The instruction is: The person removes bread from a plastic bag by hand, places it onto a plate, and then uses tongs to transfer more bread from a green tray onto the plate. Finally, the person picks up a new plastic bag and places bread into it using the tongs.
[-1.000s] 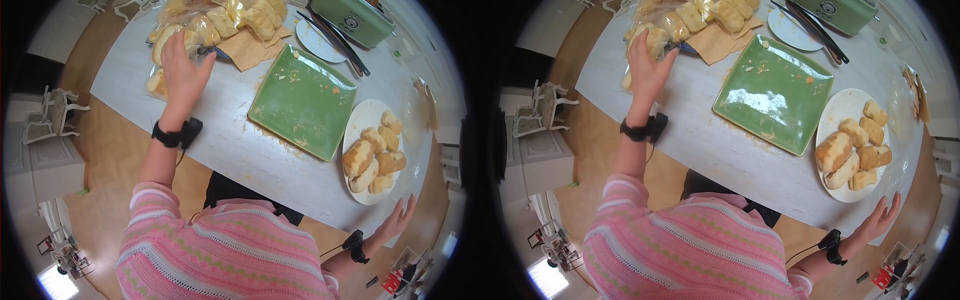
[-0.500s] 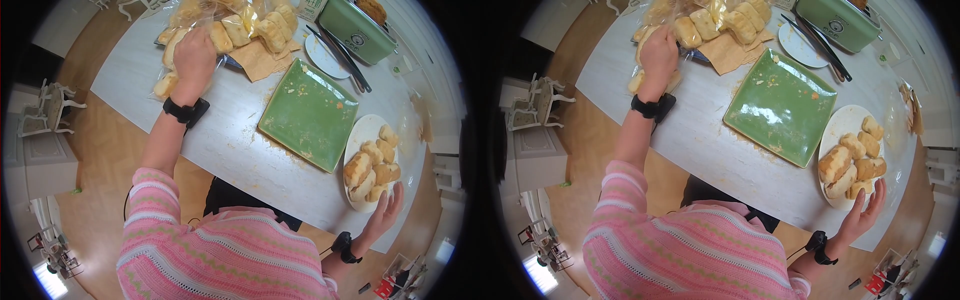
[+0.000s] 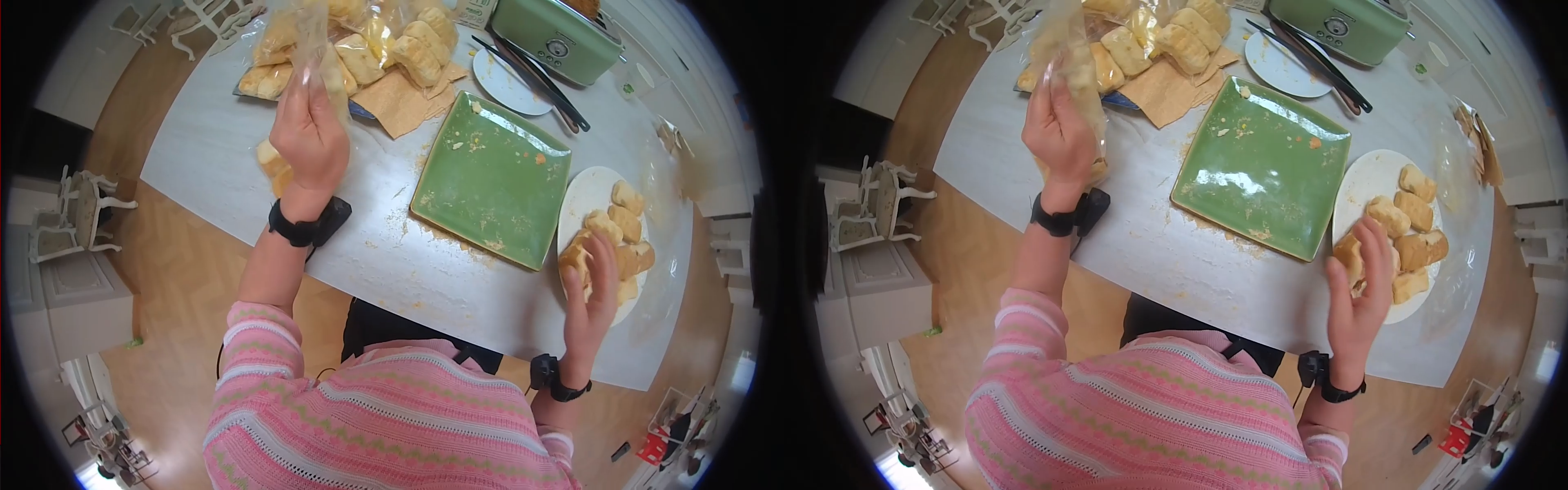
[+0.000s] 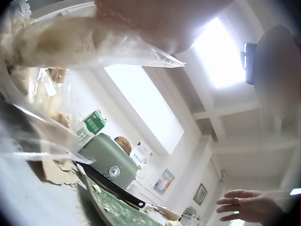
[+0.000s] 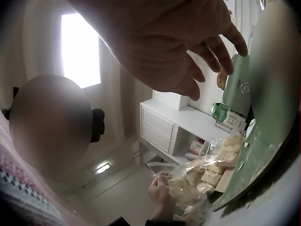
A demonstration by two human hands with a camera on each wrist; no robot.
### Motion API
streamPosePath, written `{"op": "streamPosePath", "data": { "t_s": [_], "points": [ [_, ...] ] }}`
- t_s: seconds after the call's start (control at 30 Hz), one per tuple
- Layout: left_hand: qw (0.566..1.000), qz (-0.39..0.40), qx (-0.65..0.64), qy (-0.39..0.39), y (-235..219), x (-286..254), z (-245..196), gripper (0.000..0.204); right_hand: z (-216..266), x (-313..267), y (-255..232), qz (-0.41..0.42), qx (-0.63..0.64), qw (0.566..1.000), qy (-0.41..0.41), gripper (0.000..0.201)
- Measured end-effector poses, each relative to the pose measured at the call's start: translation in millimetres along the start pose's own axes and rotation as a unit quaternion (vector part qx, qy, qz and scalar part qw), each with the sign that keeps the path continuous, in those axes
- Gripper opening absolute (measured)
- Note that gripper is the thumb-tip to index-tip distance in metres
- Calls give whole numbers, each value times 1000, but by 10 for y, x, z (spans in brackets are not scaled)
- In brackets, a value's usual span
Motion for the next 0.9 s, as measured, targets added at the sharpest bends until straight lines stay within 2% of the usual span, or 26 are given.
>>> {"op": "streamPosePath", "data": {
  "t_s": [0.03, 0.07, 0.13, 0.17, 0.2, 0.27, 0.3, 0.33, 0.37, 0.43, 0.5, 0.53, 0.57, 0.63, 0.67, 0.8, 0.87, 0.9],
  "points": [
    [1000, 20, -20, -14, -11, 8, -142, 24, 52, 15, 154, 36, 45, 998, 3, 47],
    [998, 39, -39, -27, -11, -4, -269, 25, 101, 36, 225, 30, 44, 999, 6, 47],
    [995, 66, -76, -11, -19, -65, -549, 26, 169, 60, 501, 84, 175, 980, 40, 61],
    [990, 90, -107, 3, 25, -102, -689, 27, 210, 80, 561, 79, 174, 981, 42, 61],
    [986, 74, -135, 66, 9, -133, -911, 31, 266, 89, 667, 97, 243, 964, 44, 70],
    [968, 131, -183, 112, 57, -257, -1273, 34, 295, 97, 835, 141, 348, 924, 70, 94],
    [951, 168, -216, 141, 110, -351, -1445, 33, 311, 96, 865, 134, 348, 925, 72, 94],
    [931, 205, -249, 170, 157, -467, -1606, 33, 321, 79, 913, 123, 453, 878, 96, 97],
    [928, 209, -259, 170, 142, -546, -1701, 33, 290, 57, 926, 109, 550, 819, 119, 100],
    [890, 310, -267, 199, 268, -829, -1967, 41, 167, 34, 860, 114, 546, 821, 122, 101],
    [884, 312, -273, 215, 278, -988, -2067, 38, 19, -22, 809, 106, 536, 816, 190, 95],
    [872, 330, -278, 229, 288, -1082, -2143, 36, -80, -73, 778, 80, 528, 815, 225, 76],
    [861, 347, -282, 244, 295, -1165, -2219, 35, -141, -86, 762, 69, 526, 816, 229, 76],
    [850, 362, -292, 247, 291, -1225, -2338, 32, -358, -128, 788, 25, 582, 766, 272, 53],
    [844, 372, -292, 253, 303, -1246, -2387, 30, -425, -140, 761, 9, 581, 770, 263, 43],
    [830, 383, -311, 260, 320, -1288, -2438, 31, -679, -202, 714, -9, 587, 765, 265, 41],
    [809, 453, -319, 195, 337, -1206, -2421, 34, -733, -223, 691, -27, 633, 727, 265, 38],
    [805, 455, -323, 200, 301, -1226, -2404, 34, -721, -226, 645, -35, 635, 725, 264, 38]
  ]
}}
Point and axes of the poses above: each hand's wrist, its own x-axis towards the middle knuckle, its own y-axis out of the palm, z = x × y, the point moved 10 cm from there along x, towards the middle knuckle, and after that the axes turned 9 degrees about x, right-handed, at the moved point
